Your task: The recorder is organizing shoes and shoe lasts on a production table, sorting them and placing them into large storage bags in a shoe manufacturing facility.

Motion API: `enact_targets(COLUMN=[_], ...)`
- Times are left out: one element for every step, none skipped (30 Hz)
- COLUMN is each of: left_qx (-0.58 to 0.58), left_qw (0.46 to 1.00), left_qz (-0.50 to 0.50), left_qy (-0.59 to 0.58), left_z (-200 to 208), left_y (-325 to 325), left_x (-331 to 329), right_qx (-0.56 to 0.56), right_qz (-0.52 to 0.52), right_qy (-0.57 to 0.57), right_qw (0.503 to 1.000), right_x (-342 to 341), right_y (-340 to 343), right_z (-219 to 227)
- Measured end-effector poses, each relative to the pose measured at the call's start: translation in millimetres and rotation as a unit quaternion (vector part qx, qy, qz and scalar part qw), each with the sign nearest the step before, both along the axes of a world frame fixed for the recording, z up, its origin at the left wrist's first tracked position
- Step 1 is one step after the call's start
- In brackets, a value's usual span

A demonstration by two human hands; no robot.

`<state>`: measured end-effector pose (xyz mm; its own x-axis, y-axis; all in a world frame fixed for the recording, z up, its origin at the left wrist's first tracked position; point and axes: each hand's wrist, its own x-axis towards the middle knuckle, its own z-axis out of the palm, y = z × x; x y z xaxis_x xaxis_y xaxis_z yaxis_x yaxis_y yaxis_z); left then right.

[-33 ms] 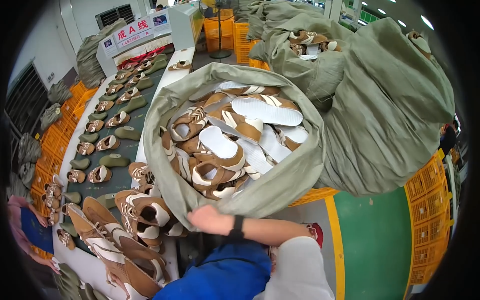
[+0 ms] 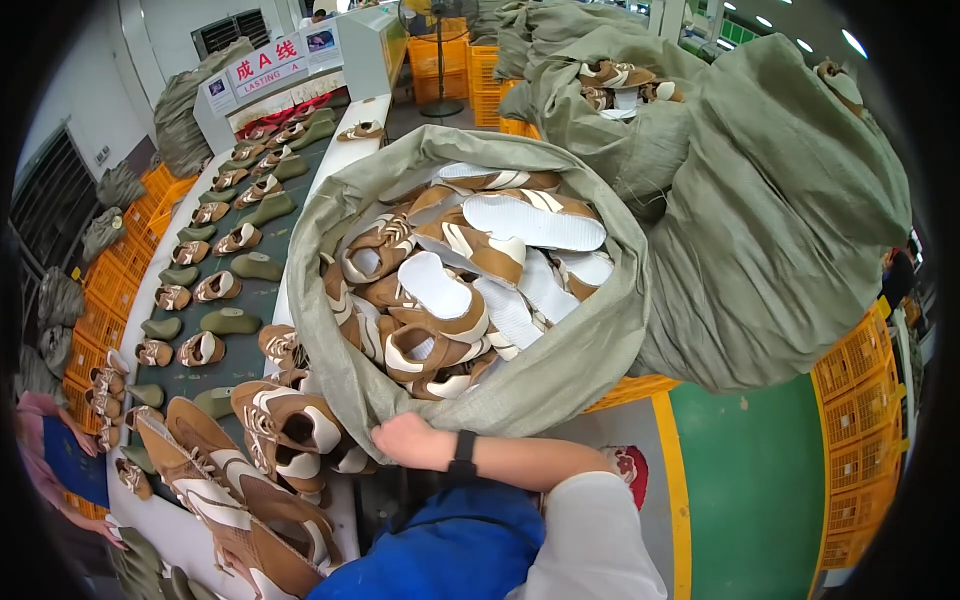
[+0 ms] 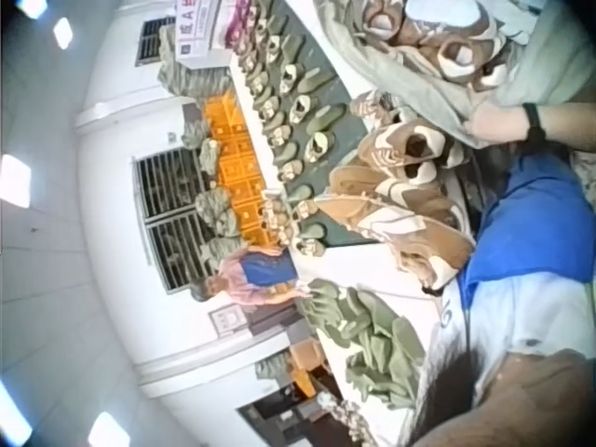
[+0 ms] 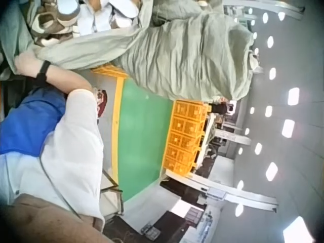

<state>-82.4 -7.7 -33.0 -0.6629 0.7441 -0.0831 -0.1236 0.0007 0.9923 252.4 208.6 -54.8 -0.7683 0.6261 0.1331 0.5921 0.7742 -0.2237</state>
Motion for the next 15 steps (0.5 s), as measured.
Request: enact_targets(left_qx=[0.0, 0.0, 0.0, 0.001, 0.002, 0.001, 0.002, 0.003, 0.005, 0.007, 0.01, 0.016, 0.021, 0.027, 0.035], left_qw=[1.0, 1.0, 1.0, 1.0, 1.0, 0.999, 0.999, 0.999, 0.999, 0.998, 0.998, 0.997, 0.996, 0.995, 0.995], left_qz=[0.004, 0.009, 0.014, 0.019, 0.025, 0.036, 0.037, 0.038, 0.043, 0.048, 0.058, 0.065, 0.073, 0.079, 0.079], left_qy=[0.004, 0.007, 0.011, 0.014, 0.017, 0.022, 0.023, 0.024, 0.026, 0.028, 0.033, 0.036, 0.041, 0.045, 0.048], left_z=[3, 6, 8, 10, 12, 14, 16, 18, 20, 21, 24, 27, 30, 34, 37], left_y=[-1, -1, -2, -2, -3, -9, -11, -10, -10, -10, -12, -10, -10, -8, 0], left_x=[-1, -2, -4, -5, -6, -8, -8, -8, -7, -7, -8, -8, -10, -12, -14], right_qx=[0.004, -0.046, -0.122, -0.132, -0.119, -0.189, -0.231, -0.234, -0.127, -0.097, -0.095, -0.086, -0.045, -0.002, 0.028], right_qz=[-0.004, 0.014, -0.013, -0.028, -0.025, -0.089, -0.13, -0.176, -0.188, -0.226, -0.236, -0.247, -0.224, -0.203, -0.189], right_qy=[0.025, 0.015, 0.002, 0.116, 0.219, 0.26, 0.338, 0.415, 0.398, 0.355, 0.264, 0.171, 0.14, 0.109, 0.006], right_qw=[1.0, 0.999, 0.992, 0.984, 0.968, 0.943, 0.903, 0.861, 0.889, 0.902, 0.93, 0.95, 0.964, 0.973, 0.982], right_x=[-5, -7, -16, -17, -23, -33, -38, -46, -51, -55, -61, -61, -66, -70, -73], right_y=[10, 27, 49, 68, 94, 114, 141, 170, 194, 218, 235, 249, 258, 267, 282], right_z=[6, 16, 35, 56, 60, 82, 86, 75, 72, 64, 61, 58, 48, 36, 21])
